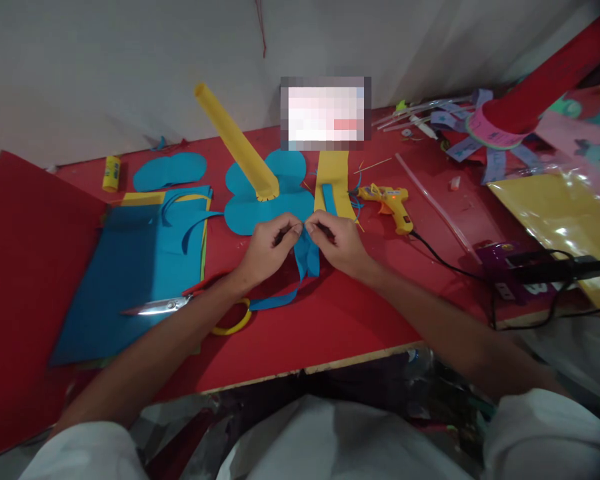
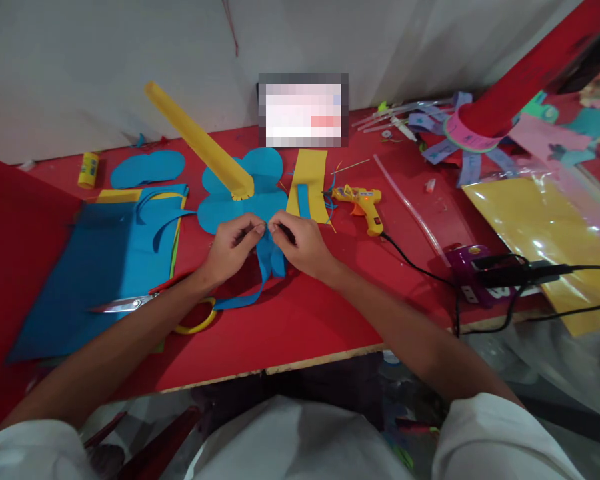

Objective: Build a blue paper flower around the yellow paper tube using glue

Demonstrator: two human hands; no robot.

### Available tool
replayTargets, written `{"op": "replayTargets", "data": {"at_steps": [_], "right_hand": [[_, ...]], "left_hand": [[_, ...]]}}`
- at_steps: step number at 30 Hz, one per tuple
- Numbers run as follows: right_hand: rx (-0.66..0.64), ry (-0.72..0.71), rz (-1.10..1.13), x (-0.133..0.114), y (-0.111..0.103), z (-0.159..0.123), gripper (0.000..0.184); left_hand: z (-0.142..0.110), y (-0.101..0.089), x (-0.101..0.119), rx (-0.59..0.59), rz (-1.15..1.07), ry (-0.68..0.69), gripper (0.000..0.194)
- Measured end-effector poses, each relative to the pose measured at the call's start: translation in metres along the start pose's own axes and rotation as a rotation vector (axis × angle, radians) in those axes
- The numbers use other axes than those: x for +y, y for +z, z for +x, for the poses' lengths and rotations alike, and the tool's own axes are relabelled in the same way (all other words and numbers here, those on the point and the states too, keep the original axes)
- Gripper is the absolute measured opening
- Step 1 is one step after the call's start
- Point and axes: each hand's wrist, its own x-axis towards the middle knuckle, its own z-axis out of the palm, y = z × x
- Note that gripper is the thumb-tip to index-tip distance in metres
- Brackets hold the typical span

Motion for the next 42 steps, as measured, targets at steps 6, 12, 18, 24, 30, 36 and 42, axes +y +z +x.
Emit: {"op": "replayTargets", "data": {"at_steps": [6, 12, 18, 24, 30, 36, 42], "right_hand": [[-0.022, 0.034, 0.017, 0.003, -0.002, 0.003, 0.020], [0.004, 0.058, -0.002, 0.006, -0.002, 0.002, 0.020], [0.050, 0.053, 0.042, 0.008, -0.001, 0.001, 0.024], [0.034, 0.090, 0.130, 0.009, 0.001, 0.004, 0.032], [-0.007, 0.125, 0.093, 0.012, 0.001, 0.005, 0.043], [-0.002, 0.166, 0.144, 0.011, 0.001, 0.005, 0.057], [0.024, 0.234, 0.284, 0.010, 0.005, 0.004, 0.065]], "left_hand": [[0.001, -0.001, -0.002, -0.001, 0.037, -0.005, 0.024], [0.003, -0.001, -0.003, -0.033, 0.046, 0.001, 0.023], [0.003, 0.001, -0.004, 0.014, 0.026, 0.014, 0.029], [0.003, 0.000, -0.007, 0.048, 0.005, -0.015, 0.030], [0.002, 0.001, -0.007, -0.009, -0.006, -0.072, 0.024], [0.003, 0.001, -0.003, -0.063, 0.031, -0.071, 0.022], [0.002, 0.000, -0.004, -0.037, 0.024, -0.049, 0.021]]}}
